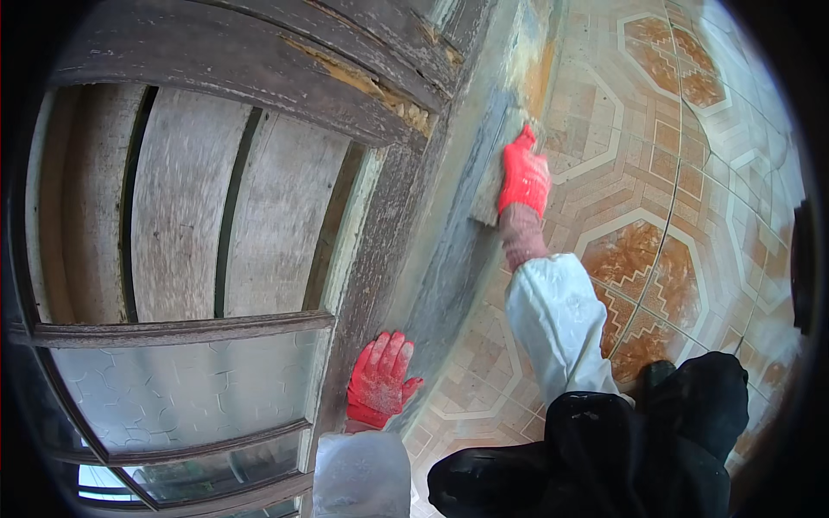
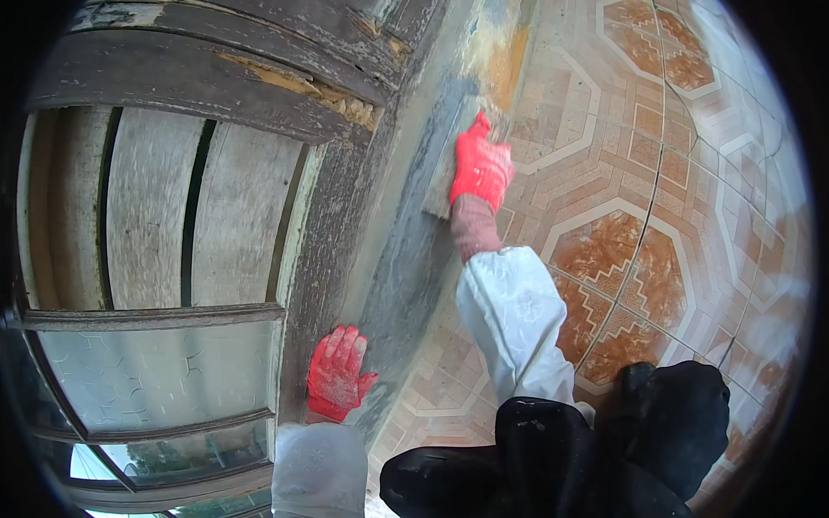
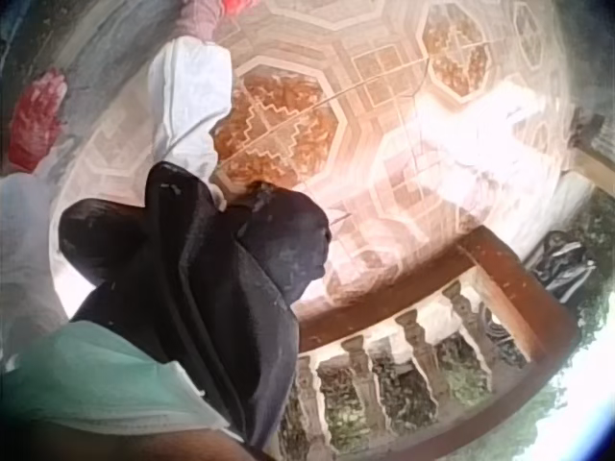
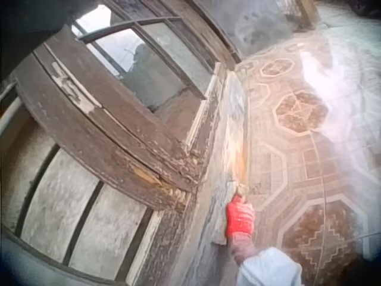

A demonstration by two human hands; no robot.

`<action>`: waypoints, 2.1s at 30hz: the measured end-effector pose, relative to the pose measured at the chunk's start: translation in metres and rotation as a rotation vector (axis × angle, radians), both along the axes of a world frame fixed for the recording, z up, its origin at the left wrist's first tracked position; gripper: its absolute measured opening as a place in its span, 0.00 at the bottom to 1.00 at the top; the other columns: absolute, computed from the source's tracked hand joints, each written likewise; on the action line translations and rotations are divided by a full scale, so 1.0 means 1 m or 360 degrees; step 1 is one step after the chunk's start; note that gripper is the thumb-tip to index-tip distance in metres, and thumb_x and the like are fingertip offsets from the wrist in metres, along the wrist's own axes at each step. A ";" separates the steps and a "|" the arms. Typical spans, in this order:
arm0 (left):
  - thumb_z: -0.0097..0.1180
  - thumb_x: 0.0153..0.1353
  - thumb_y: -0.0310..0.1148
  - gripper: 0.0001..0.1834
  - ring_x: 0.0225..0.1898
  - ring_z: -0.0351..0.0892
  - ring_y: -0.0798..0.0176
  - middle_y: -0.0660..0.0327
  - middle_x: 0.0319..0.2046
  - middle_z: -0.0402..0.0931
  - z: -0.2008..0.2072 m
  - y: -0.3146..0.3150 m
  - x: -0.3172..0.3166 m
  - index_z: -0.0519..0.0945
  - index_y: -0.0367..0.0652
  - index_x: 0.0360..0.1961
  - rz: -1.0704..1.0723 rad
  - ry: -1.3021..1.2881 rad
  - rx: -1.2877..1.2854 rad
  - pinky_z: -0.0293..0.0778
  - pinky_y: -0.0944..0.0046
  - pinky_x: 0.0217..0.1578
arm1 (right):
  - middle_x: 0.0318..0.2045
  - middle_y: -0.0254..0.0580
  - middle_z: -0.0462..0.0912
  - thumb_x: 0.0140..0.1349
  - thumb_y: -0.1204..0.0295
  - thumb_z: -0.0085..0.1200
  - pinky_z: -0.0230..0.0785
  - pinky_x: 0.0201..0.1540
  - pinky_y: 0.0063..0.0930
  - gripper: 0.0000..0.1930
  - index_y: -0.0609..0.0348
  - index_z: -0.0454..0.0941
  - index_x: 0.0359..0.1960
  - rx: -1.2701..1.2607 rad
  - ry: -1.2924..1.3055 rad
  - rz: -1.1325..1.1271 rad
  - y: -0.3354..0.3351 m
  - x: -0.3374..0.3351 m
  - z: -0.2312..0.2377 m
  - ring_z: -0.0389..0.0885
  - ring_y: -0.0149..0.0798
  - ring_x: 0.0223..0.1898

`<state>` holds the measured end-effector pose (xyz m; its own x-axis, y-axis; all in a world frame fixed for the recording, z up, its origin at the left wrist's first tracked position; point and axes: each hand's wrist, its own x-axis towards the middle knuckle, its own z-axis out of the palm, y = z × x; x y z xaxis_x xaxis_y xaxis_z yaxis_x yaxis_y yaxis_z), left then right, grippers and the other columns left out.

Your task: The person sands the exterior wall of a building next to a window frame using a sanding block held in their right hand while wearing red gloves.

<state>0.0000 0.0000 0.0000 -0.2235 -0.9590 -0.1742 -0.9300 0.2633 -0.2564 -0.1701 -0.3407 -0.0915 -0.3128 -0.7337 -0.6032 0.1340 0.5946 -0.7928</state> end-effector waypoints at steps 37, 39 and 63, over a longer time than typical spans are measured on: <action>0.55 0.57 0.52 0.34 0.64 0.62 0.47 0.53 0.61 0.65 0.017 -0.002 -0.003 0.69 0.44 0.60 0.0115 -0.0213 0.0079 0.59 0.44 0.63 | 0.37 0.68 0.78 0.57 0.58 0.51 0.72 0.47 0.51 0.33 0.74 0.65 0.57 -0.0422 0.0257 0.0304 0.155 0.053 -0.017 0.78 0.67 0.44; 0.55 0.57 0.52 0.34 0.64 0.62 0.47 0.53 0.61 0.65 0.011 -0.017 -0.005 0.69 0.44 0.60 0.0076 -0.0182 0.0086 0.59 0.44 0.63 | 0.36 0.67 0.78 0.56 0.59 0.53 0.72 0.46 0.52 0.32 0.72 0.66 0.57 -0.0710 0.0310 0.0157 0.171 0.048 -0.015 0.78 0.67 0.42; 0.54 0.57 0.53 0.32 0.61 0.65 0.46 0.52 0.59 0.67 0.012 -0.013 -0.008 0.71 0.46 0.59 0.0027 -0.0268 0.0073 0.61 0.44 0.60 | 0.41 0.71 0.80 0.63 0.51 0.48 0.73 0.48 0.48 0.29 0.74 0.74 0.42 -0.0091 -0.0195 -0.0086 -0.067 -0.023 -0.048 0.80 0.62 0.48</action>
<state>-0.0075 -0.0133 0.0115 -0.1710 -0.9526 -0.2514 -0.8794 0.2627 -0.3970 -0.1926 -0.4078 -0.1391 -0.2794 -0.7519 -0.5971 0.2626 0.5383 -0.8008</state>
